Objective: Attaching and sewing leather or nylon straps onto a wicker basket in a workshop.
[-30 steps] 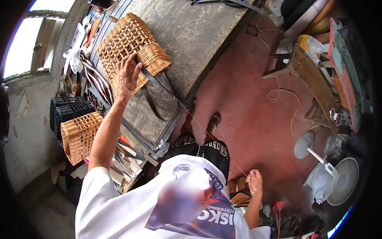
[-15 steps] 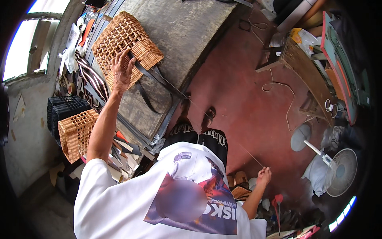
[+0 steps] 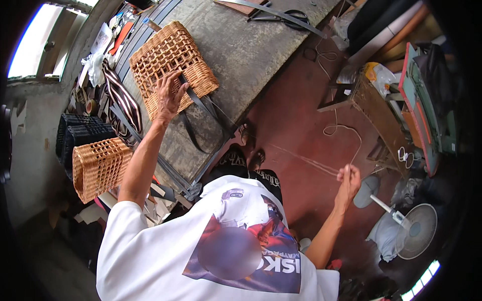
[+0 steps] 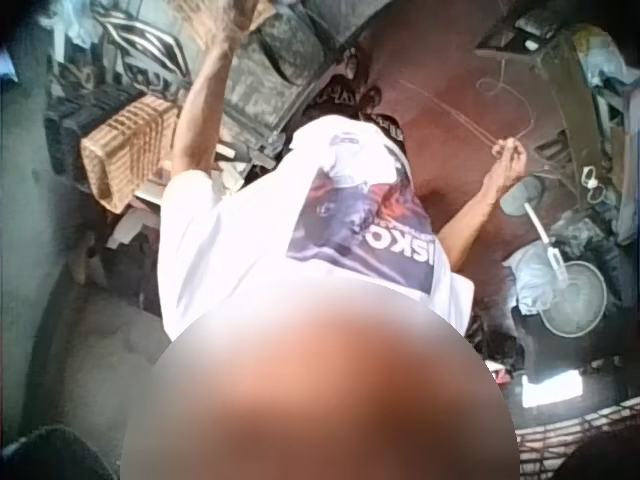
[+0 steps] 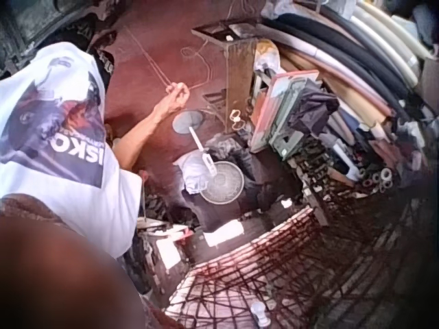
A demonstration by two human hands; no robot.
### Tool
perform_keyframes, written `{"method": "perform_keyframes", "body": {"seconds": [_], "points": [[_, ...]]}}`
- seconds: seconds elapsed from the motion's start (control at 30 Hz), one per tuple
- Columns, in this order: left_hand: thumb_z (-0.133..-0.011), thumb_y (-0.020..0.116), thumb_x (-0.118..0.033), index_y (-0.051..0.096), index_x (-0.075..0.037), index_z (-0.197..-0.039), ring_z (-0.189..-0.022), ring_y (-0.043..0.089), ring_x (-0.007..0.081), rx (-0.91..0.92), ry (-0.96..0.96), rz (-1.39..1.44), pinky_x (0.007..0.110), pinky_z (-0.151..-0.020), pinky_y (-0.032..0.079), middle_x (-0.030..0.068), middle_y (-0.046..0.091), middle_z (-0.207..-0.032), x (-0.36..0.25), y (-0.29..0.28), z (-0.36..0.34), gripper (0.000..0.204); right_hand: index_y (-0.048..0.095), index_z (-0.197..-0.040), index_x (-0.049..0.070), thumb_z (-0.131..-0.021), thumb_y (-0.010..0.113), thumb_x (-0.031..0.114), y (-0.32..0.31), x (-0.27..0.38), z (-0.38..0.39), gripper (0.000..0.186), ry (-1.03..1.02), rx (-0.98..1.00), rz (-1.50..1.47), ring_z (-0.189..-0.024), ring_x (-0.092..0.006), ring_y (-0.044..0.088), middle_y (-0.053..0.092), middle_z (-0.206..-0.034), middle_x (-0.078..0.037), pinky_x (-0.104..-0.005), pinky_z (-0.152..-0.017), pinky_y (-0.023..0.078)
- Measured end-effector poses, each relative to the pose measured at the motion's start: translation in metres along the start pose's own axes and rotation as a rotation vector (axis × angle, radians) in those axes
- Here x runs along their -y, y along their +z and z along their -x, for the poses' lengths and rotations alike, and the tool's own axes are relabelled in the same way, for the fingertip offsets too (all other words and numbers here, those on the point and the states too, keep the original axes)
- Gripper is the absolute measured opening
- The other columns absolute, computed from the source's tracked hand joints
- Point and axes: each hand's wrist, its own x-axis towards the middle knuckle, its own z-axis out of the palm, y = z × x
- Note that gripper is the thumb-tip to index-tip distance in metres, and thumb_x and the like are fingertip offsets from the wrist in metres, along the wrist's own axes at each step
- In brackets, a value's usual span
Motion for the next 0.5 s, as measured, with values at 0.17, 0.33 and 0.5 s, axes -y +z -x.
{"method": "perform_keyframes", "body": {"seconds": [0.17, 0.33, 0.5], "points": [[-0.085, 0.068, -0.039, 0.057, -0.01, -0.126, -0.116, 0.046, 0.0286, 0.017, -0.045, 0.028, 0.043, -0.096, 0.033, 0.0092, 0.057, -0.124, -0.006, -0.006, 0.002, 0.051, 0.061, -0.096, 0.003, -0.095, 0.059, 0.014, 0.139, 0.121, -0.052, 0.011, -0.345, 0.167, 0.174, -0.068, -0.0053, 0.053, 0.059, -0.077, 0.0, -0.0193, -0.059, 0.044], [-0.075, 0.08, -0.032, 0.037, -0.009, -0.139, -0.097, 0.049, 0.0255, -0.077, -0.158, 0.112, 0.04, -0.088, 0.039, 0.0105, 0.049, -0.121, -0.006, -0.002, 0.002, 0.081, 0.063, -0.092, 0.002, -0.091, 0.061, 0.016, 0.285, 0.149, -0.105, 0.015, -0.585, 0.309, 0.328, -0.062, -0.0141, 0.06, 0.063, -0.069, -0.006, -0.0293, -0.058, 0.047], [-0.075, 0.081, -0.032, 0.033, -0.007, -0.138, -0.089, 0.051, 0.0219, -0.059, -0.252, 0.172, 0.042, -0.089, 0.036, 0.0095, 0.04, -0.126, -0.005, 0.0, 0.006, 0.083, 0.062, -0.087, 0.003, -0.087, 0.062, 0.025, 0.357, 0.107, -0.165, 0.022, -0.715, 0.294, 0.647, -0.075, -0.0315, 0.068, 0.066, -0.072, -0.016, -0.044, -0.067, 0.05]]}}
